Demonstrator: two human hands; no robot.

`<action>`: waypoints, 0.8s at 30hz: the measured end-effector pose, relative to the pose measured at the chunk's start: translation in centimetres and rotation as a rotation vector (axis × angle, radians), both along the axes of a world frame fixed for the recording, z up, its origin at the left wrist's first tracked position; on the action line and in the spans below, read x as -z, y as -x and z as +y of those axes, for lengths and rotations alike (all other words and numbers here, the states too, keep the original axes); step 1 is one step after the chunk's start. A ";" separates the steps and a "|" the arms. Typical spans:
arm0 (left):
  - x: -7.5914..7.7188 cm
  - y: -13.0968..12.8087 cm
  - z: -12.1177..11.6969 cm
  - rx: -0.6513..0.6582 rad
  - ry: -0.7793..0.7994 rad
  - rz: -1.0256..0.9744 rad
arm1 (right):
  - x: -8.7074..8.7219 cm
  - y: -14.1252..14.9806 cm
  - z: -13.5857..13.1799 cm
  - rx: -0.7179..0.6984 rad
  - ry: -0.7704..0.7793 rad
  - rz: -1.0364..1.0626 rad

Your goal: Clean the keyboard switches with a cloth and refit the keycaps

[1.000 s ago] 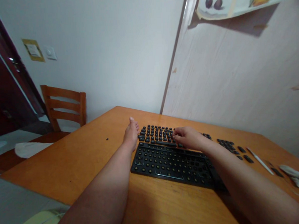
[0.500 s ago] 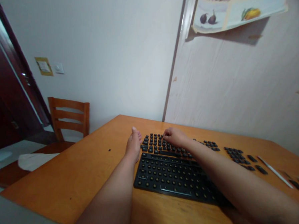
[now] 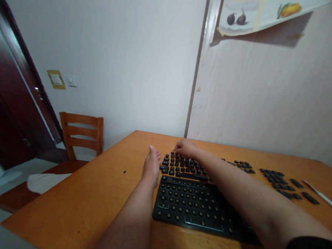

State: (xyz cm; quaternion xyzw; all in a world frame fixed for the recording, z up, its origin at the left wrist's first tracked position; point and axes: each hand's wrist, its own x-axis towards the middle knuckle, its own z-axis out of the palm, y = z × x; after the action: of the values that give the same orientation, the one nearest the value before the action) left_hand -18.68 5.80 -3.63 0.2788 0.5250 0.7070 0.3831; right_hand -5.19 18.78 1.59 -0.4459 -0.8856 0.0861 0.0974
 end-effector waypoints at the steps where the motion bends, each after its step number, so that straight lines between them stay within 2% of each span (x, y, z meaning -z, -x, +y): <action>1: 0.0 0.0 0.0 -0.002 0.001 -0.003 | 0.1 0.2 0.2 0.000 -0.002 -0.005; 7: 0.4 0.1 0.3 -0.014 -0.005 0.007 | 0.4 1.0 1.1 -0.005 -0.018 -0.041; 24: 0.8 0.2 0.4 -0.018 -0.026 0.012 | 0.3 1.3 1.4 -0.046 -0.022 -0.091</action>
State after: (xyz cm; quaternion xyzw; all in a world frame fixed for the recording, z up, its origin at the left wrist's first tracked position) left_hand -18.87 6.22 -4.41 0.2834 0.5206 0.7153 0.3701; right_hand -6.54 20.19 1.31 -0.4276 -0.9001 0.0580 0.0601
